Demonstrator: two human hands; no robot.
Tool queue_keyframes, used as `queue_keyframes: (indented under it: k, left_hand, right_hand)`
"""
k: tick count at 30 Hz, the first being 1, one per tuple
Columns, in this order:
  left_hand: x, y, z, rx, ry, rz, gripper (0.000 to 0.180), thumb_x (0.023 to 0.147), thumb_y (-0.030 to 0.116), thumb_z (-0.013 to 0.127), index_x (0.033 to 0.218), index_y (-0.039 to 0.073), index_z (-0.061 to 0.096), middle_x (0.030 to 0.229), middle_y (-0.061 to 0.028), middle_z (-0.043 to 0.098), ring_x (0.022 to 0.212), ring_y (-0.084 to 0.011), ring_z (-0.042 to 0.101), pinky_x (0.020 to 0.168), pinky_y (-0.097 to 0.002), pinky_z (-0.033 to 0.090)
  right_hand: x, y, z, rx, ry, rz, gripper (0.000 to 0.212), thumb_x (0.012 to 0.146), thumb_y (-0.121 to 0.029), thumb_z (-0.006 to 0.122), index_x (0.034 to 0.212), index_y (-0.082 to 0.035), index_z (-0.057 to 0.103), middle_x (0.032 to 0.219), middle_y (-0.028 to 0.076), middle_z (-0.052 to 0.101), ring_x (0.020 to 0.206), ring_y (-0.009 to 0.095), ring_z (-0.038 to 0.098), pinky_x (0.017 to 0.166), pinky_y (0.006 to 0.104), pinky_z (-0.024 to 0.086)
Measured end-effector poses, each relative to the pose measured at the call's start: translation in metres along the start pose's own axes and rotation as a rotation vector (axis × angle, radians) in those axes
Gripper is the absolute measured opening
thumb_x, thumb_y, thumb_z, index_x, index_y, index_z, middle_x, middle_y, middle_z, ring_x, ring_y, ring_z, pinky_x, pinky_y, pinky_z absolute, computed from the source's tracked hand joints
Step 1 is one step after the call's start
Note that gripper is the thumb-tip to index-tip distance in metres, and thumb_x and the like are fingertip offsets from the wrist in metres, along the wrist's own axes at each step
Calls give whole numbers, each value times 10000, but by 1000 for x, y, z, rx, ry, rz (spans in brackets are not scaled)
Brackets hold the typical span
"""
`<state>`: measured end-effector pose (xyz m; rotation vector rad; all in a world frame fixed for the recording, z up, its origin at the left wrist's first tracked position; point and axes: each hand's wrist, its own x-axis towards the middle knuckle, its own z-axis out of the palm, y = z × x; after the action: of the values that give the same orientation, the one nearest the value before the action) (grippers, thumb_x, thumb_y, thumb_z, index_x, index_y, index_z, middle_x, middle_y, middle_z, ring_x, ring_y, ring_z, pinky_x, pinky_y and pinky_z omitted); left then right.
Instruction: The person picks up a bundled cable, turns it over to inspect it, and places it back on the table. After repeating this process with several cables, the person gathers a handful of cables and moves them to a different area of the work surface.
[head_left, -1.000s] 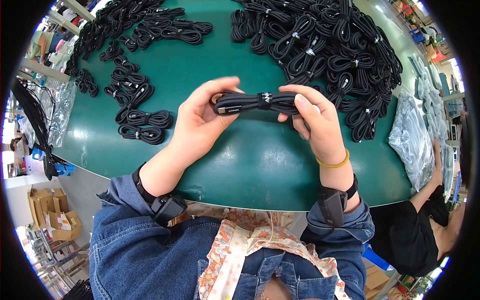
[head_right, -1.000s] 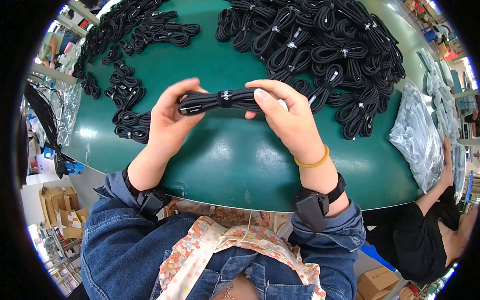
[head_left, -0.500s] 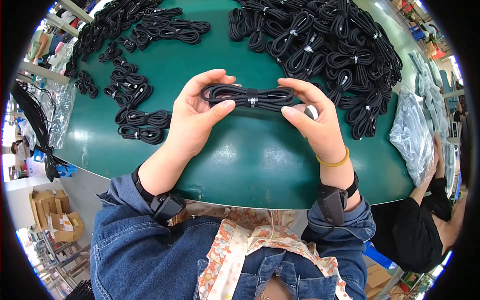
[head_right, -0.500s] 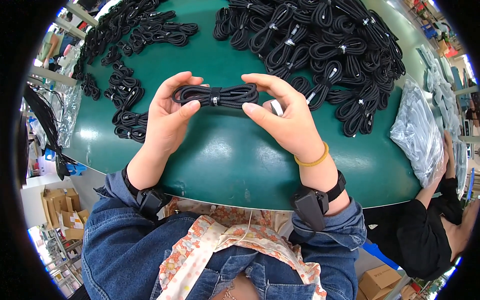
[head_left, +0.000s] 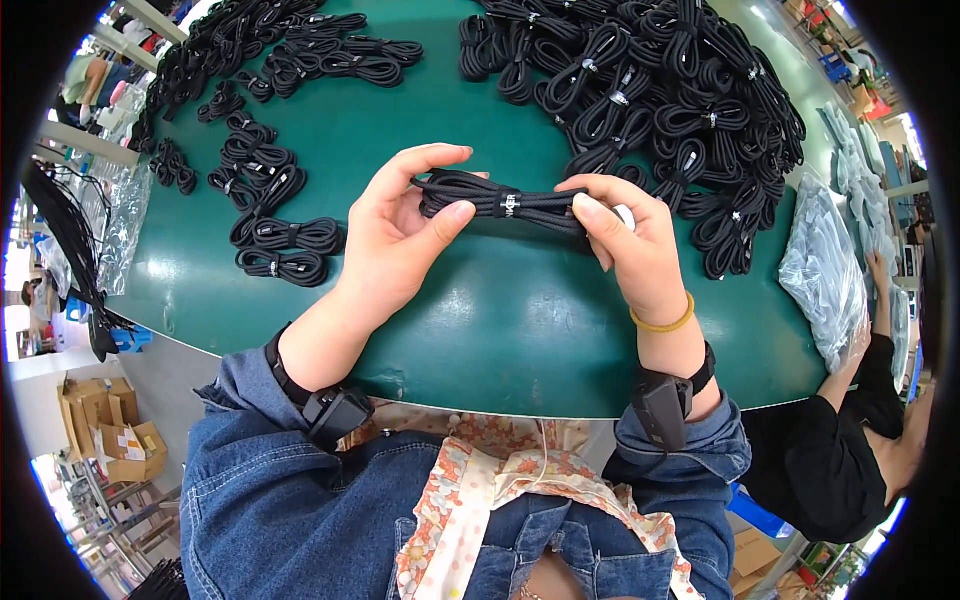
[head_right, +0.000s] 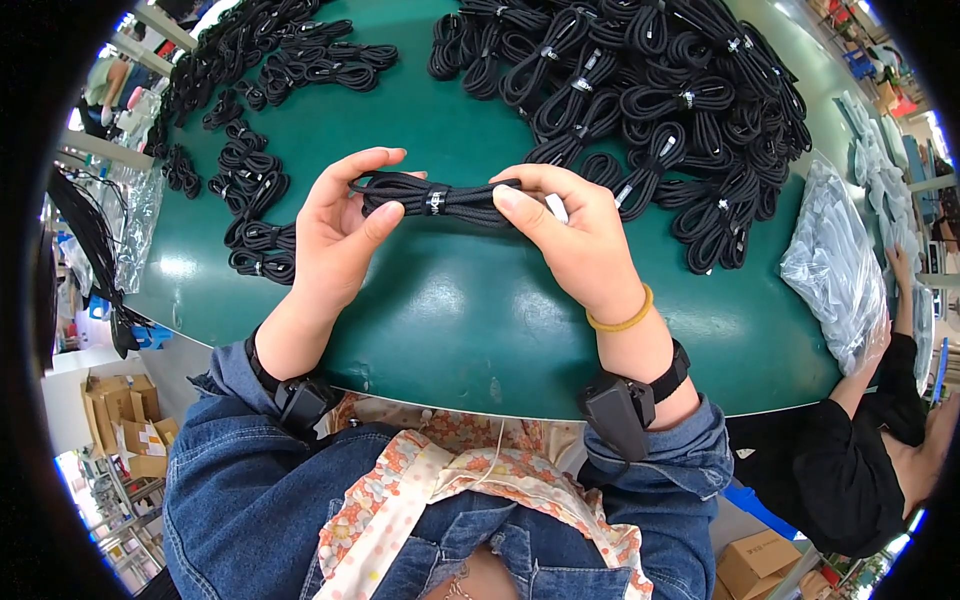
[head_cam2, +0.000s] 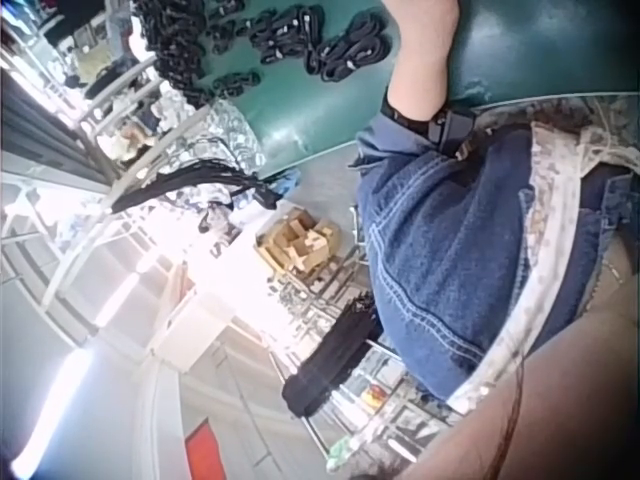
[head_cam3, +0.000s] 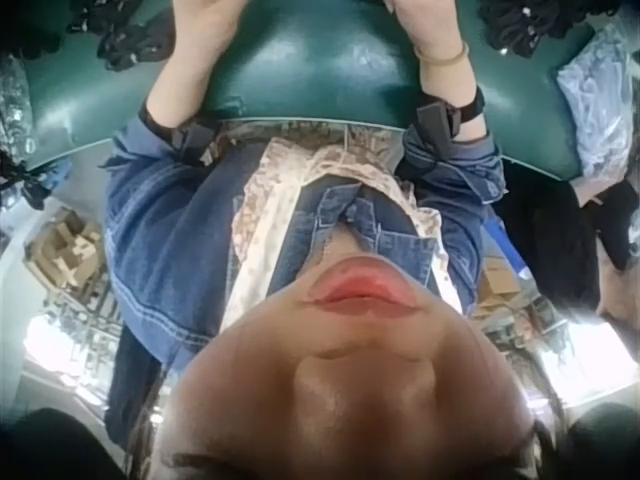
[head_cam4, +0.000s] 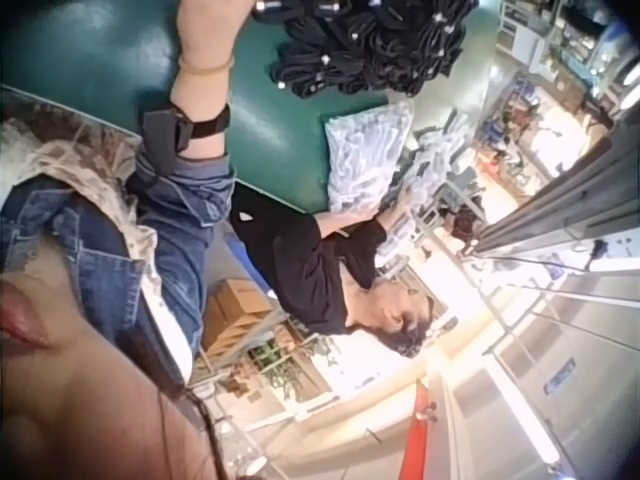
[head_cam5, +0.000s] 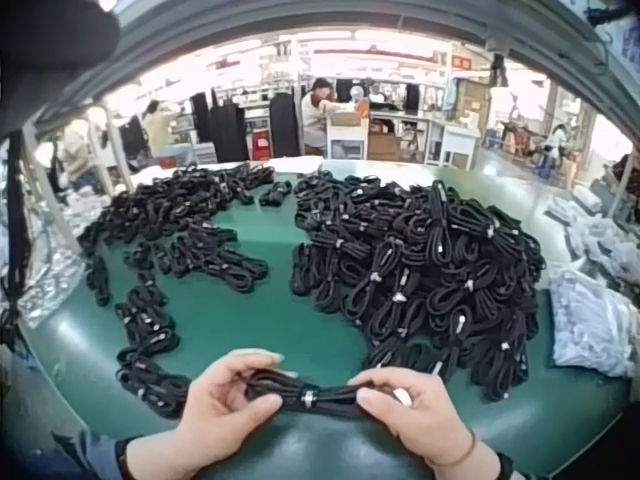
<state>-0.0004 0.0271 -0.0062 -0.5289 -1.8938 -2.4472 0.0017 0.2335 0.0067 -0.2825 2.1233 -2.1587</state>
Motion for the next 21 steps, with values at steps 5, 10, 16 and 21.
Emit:
queue_keyframes:
  k: [5, 10, 16, 21]
  left_hand:
    - [-1, 0, 2, 43, -23, 45, 375, 757, -91, 533, 1114, -22, 444, 1119, -94, 417, 988, -175, 501, 872, -285, 397]
    - [-2, 1, 1, 129, -55, -22, 347, 773, -75, 520, 1108, -19, 449, 1121, -87, 410, 968, -155, 494, 848, -266, 396]
    - [0, -1, 0, 138, -79, -9, 315, 785, -56, 516, 1092, -11, 461, 1119, -75, 414, 938, -130, 482, 817, -246, 394]
    - [-1, 1, -1, 226, -93, -42, 323, 795, -43, 502, 1111, -13, 442, 1153, -96, 416, 966, -166, 499, 845, -273, 389]
  right_hand:
    - [0, 3, -1, 2, 20, -5, 205, 792, -161, 559, 899, 10, 597, 556, -48, 464, 432, 4, 360, 399, 150, 262]
    - [0, 3, -1, -50, 26, -11, 171, 783, -135, 554, 865, 10, 597, 549, -44, 475, 438, 3, 370, 395, 150, 265]
    - [-1, 3, -2, -89, 5, 10, 141, 766, -103, 549, 834, 10, 598, 583, -10, 549, 440, 2, 375, 389, 150, 270]
    - [1, 7, -3, -126, 6, -64, 127, 767, -107, 548, 801, 6, 594, 613, 22, 586, 452, 1, 386, 399, 151, 276]
